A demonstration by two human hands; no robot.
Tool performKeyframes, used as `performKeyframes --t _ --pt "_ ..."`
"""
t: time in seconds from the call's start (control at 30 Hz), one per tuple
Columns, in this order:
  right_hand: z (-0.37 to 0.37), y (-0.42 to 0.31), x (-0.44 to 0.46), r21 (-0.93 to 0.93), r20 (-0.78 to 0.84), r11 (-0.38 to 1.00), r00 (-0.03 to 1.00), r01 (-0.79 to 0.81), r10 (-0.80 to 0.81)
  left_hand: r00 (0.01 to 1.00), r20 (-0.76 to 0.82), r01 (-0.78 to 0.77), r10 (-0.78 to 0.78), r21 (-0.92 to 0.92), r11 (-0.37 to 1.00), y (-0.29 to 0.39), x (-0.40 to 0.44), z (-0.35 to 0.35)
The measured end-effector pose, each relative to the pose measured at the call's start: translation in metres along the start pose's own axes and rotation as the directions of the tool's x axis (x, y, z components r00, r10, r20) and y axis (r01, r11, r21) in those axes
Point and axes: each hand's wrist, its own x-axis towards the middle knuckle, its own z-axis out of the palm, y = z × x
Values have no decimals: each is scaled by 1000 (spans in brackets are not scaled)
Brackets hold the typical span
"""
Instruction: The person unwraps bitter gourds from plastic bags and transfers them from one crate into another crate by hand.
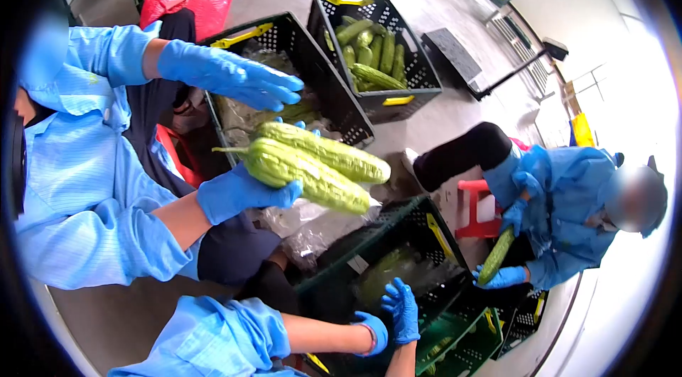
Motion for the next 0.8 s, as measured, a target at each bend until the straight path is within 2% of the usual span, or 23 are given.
performKeyframes --t 0.03,0.07,0.1,0.13,0.17,0.2,0.23,0.27,0.3,0.33,0.37,0.43,0.47,0.53,0.63,0.67,0.7,0.73,0.77,0.8 --pt "3 -14 -12 -112 -108 990 989 88 -100 998 55 -5 2 44 999 -5 -9 -4" --pt "4 -30 -26 -258 -34 922 951 289 -307 998 -2 -57 57 16 998 -9 -19 -2" --pt "30 -58 -48 -345 18 803 859 486 -512 999 17 -32 31 27 999 -8 -15 2" --pt "43 -81 -63 -511 119 620 763 595 -635 1000 10 -28 28 14 1000 -11 -1 8" --pt "61 -103 -79 -675 275 289 594 679 -755 1000 4 -20 20 -1 1000 -11 9 15" --pt "82 -123 -94 -738 377 107 538 666 -754 1000 -23 3 -2 38 999 -13 -12 6" --pt "106 -138 -101 -742 493 -101 437 663 -752 998 -50 27 -24 75 997 -14 -35 -3" --pt "125 -146 -100 -716 608 -295 358 632 -709 995 -73 -49 61 166 985 -22 -15 4" --pt "146 -150 -96 -672 665 -376 295 638 -686 993 -85 -68 86 197 978 -27 -1 13" --pt "161 -149 -92 -649 716 -426 316 631 -623 982 -142 -92 126 223 970 -36 19 27" --pt "174 -146 -87 -607 751 -417 318 676 -578 962 -224 -107 158 224 969 -44 36 45" --pt "191 -127 -73 -555 789 -486 242 675 -564 829 -506 -133 240 238 962 -63 93 101" --pt "195 -123 -64 -575 740 -350 289 739 -607 773 -579 -144 261 240 960 -66 107 119" --pt "201 -120 -47 -559 645 -66 384 826 -661 958 -233 -104 168 264 959 -35 11 77" --pt "202 -107 -34 -555 644 -119 335 823 -687 963 -223 -154 152 8 988 -16 -63 83" --pt "203 -99 -28 -519 645 -158 264 840 -717 895 -391 -295 213 -162 942 -12 -75 98" --pt "204 -92 -22 -493 643 -117 270 862 -717 797 -558 -449 229 -295 843 -7 -88 114" --pt "206 -87 -18 -465 640 -75 276 882 -717 777 -605 -521 176 -460 719 -1 -111 120" --pt "207 -83 -17 -436 641 -33 285 899 -713 807 -585 -502 76 -613 610 1 -125 127" --pt "206 -79 -18 -441 642 -27 294 897 -708 718 -694 -612 -61 -670 420 8 -143 138"
